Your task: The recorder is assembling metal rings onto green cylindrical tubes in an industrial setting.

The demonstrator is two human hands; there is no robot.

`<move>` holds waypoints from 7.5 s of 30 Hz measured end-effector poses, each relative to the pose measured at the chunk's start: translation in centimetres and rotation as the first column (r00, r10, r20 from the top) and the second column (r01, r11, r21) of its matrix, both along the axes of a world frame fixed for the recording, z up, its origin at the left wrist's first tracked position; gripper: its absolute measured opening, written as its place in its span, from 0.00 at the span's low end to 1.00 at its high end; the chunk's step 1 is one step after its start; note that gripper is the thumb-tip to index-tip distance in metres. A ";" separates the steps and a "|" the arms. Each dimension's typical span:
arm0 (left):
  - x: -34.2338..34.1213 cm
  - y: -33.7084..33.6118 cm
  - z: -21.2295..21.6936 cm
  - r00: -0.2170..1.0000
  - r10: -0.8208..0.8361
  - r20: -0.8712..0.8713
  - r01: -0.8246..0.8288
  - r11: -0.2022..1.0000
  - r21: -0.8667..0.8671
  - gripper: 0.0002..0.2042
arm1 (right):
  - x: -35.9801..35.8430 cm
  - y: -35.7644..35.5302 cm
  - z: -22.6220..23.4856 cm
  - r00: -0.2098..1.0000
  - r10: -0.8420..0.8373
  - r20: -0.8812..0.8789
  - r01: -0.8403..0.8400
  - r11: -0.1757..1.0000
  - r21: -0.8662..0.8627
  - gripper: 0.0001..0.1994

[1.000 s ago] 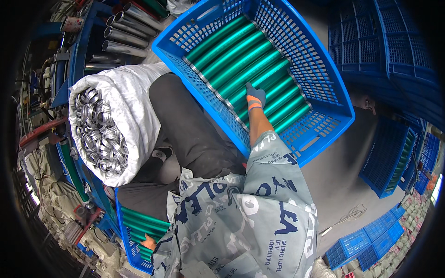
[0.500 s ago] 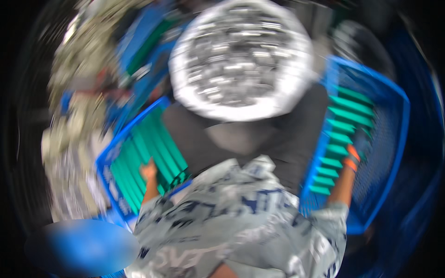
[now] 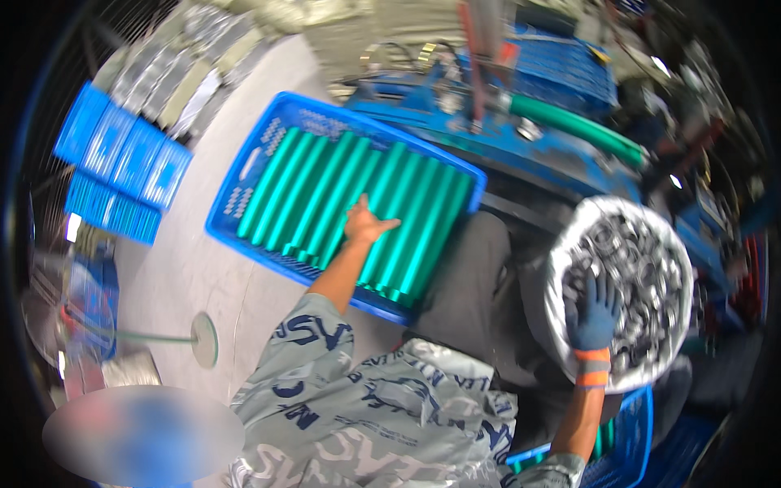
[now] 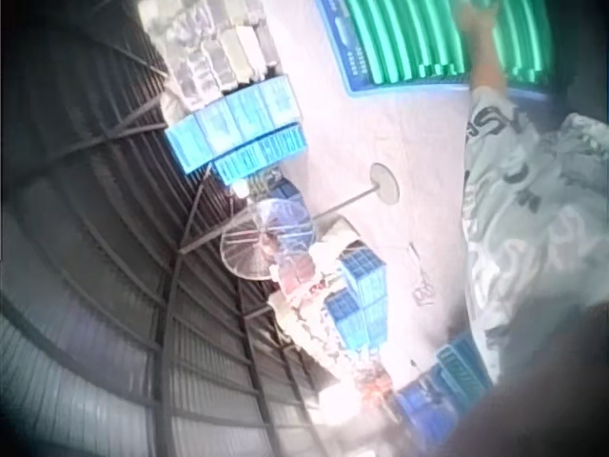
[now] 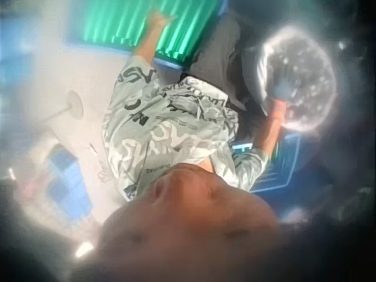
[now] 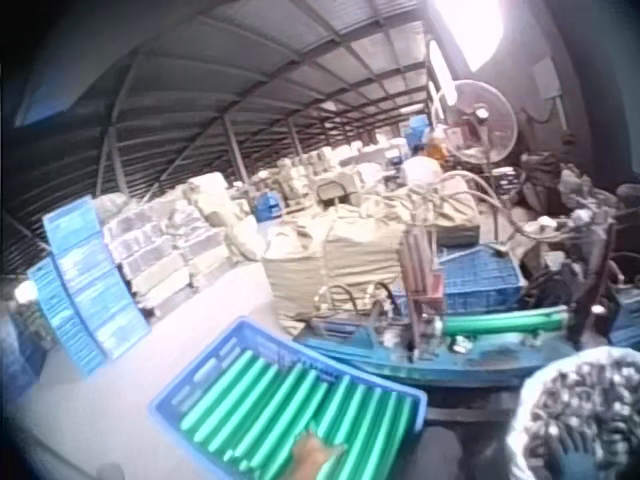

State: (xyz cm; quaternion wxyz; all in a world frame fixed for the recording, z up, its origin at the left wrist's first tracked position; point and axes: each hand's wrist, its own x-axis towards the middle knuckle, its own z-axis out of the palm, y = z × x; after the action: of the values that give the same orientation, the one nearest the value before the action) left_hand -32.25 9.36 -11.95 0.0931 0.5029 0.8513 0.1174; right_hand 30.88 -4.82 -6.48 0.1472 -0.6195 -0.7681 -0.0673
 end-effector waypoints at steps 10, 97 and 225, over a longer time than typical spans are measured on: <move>-3.2 -1.3 0.5 0.983 -0.031 0.180 0.006 0.990 0.139 0.66 | -2.3 0.6 0.5 0.958 -0.098 -0.270 0.107 0.994 0.019 0.21; 32.4 -9.6 17.4 -0.425 -0.287 0.858 0.030 0.943 0.330 0.29 | 2.1 -5.8 8.2 -0.652 0.082 -0.754 -0.105 0.975 0.197 0.41; 36.0 32.5 1.9 -0.195 -0.201 0.960 0.215 0.946 0.242 0.31 | 7.8 -55.8 -14.1 -0.541 -0.320 -0.778 0.838 -0.123 -0.532 0.26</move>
State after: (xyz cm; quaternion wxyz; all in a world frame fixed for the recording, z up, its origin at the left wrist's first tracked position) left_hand 3.74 41.86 -10.04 0.7237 0.3697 0.3878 0.4350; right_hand 38.66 -60.58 -20.58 0.5664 -0.7951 0.2169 -0.0003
